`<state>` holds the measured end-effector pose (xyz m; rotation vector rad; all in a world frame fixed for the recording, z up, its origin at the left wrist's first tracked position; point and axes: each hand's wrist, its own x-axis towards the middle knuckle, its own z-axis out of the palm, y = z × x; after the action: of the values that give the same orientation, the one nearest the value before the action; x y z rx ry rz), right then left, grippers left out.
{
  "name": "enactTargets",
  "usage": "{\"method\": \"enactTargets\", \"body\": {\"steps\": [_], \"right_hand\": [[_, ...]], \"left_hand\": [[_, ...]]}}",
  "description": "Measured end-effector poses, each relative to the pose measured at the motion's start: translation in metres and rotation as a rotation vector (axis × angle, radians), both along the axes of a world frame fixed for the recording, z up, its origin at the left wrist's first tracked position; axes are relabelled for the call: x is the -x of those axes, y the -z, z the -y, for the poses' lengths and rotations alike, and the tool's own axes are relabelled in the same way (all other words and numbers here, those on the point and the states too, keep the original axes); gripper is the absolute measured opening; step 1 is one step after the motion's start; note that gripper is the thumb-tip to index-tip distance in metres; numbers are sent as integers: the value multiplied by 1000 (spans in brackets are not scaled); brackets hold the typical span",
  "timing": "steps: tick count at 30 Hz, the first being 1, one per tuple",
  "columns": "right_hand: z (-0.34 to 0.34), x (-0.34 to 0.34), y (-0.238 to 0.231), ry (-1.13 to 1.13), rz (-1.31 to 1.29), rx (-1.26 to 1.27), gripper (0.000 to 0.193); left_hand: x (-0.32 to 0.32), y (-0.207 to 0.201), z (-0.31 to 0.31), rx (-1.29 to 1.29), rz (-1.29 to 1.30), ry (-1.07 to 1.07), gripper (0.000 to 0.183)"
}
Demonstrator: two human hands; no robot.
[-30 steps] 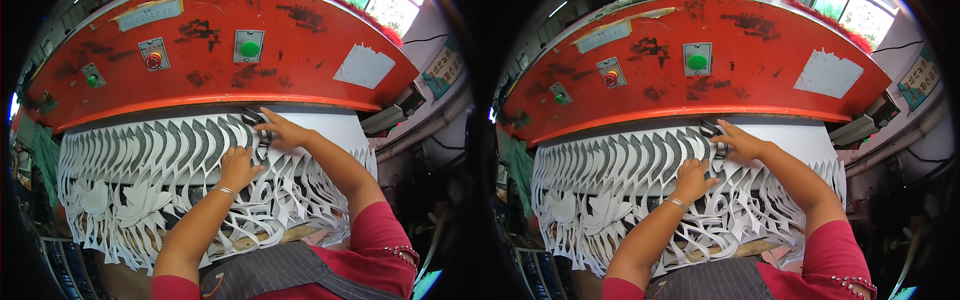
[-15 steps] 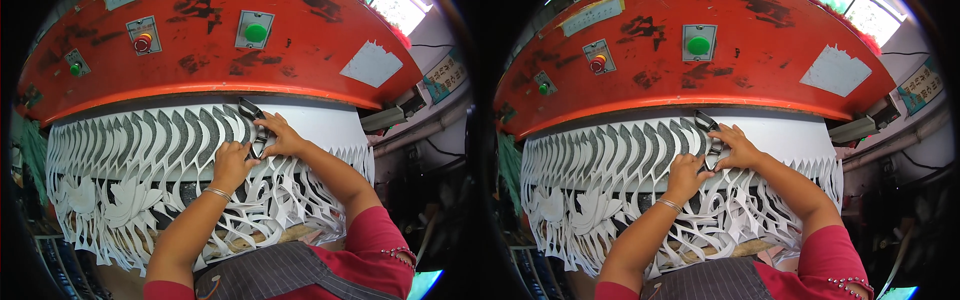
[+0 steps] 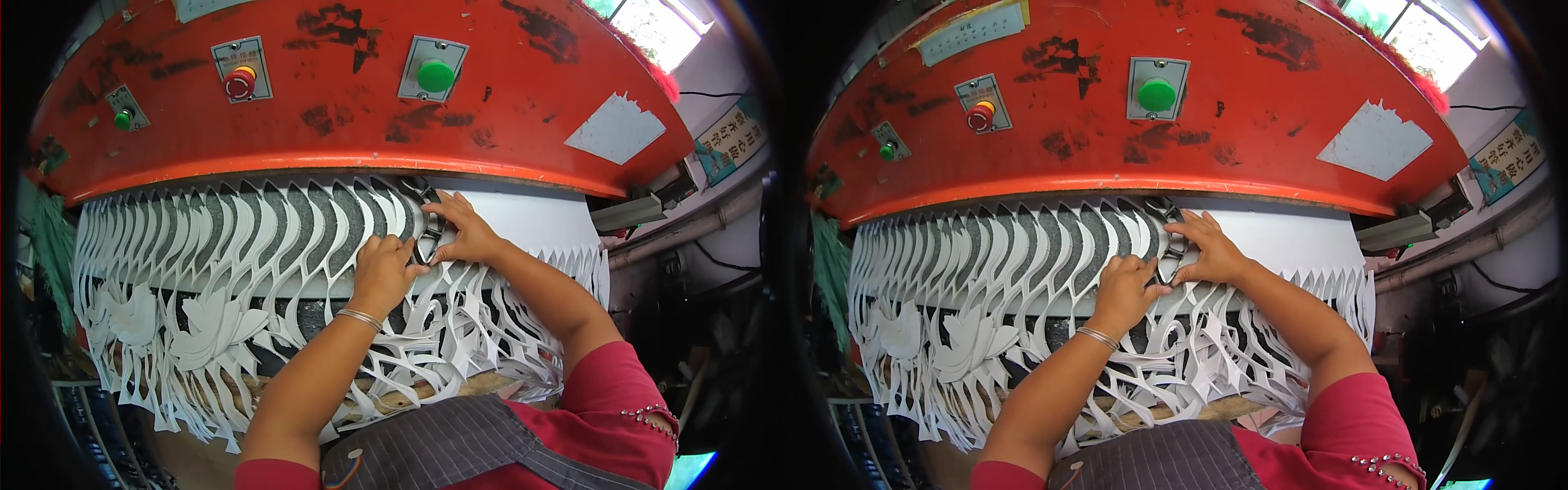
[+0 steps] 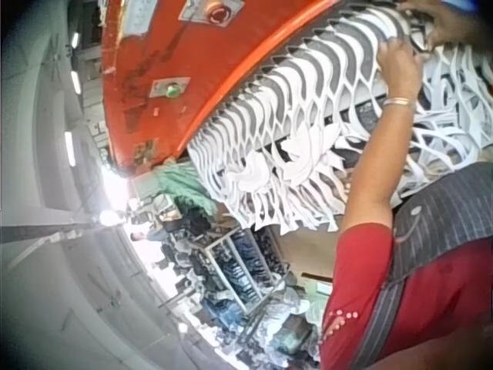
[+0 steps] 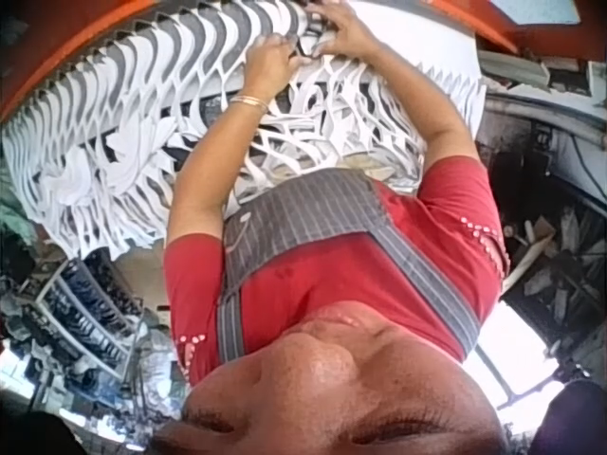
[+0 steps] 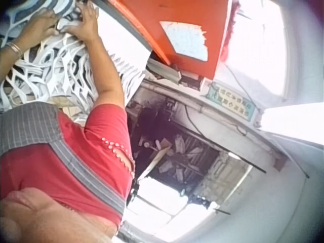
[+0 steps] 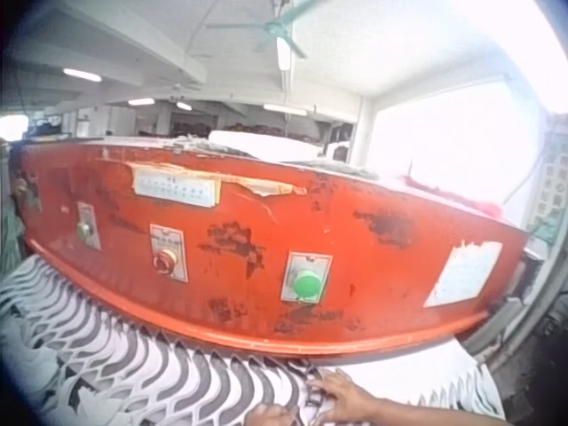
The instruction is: Operating a hydraulic clicker press to cut shoe upper components from a synthetic material sheet using a hand-held die.
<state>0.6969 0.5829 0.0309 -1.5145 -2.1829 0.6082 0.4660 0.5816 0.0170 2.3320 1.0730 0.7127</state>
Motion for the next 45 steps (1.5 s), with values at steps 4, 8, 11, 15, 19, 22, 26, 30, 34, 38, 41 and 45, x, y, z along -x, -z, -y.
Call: {"method": "enactTargets", "body": {"steps": [4,8,11,15,19,22,26,30,34,38,41,45], "right_hand": [[5,5,-4,-8,4,-25,93],[13,10,-13,26,-23,74,92],[33,20,-24,31,85,67,91],[71,61,-96,117,285,277,86],[90,58,-143,114,112,-75,78],[71,71,-188,153,-154,-345,63],[39,93,-211,277,-310,-428,40],[30,100,-214,369,-227,-443,37],[33,97,-219,355,-209,-464,37],[43,95,-224,358,-204,-373,37],[58,99,-233,322,-201,-346,39],[86,117,-233,189,-101,-332,41]], "left_hand": [[3,0,2,1,-4,-9,54],[5,-1,6,3,6,-8,54],[7,-4,11,41,-1,-7,54],[32,-7,13,151,-8,33,58],[82,-68,-2,403,277,-83,44],[154,-98,-26,124,855,-442,22],[255,-128,-53,-272,910,-979,46],[296,-154,-60,-467,450,-852,57],[302,-177,-30,-13,544,-722,60],[248,-135,49,95,255,-486,20],[193,-124,144,323,-21,-216,16],[166,-100,201,66,-96,-176,25]]}}
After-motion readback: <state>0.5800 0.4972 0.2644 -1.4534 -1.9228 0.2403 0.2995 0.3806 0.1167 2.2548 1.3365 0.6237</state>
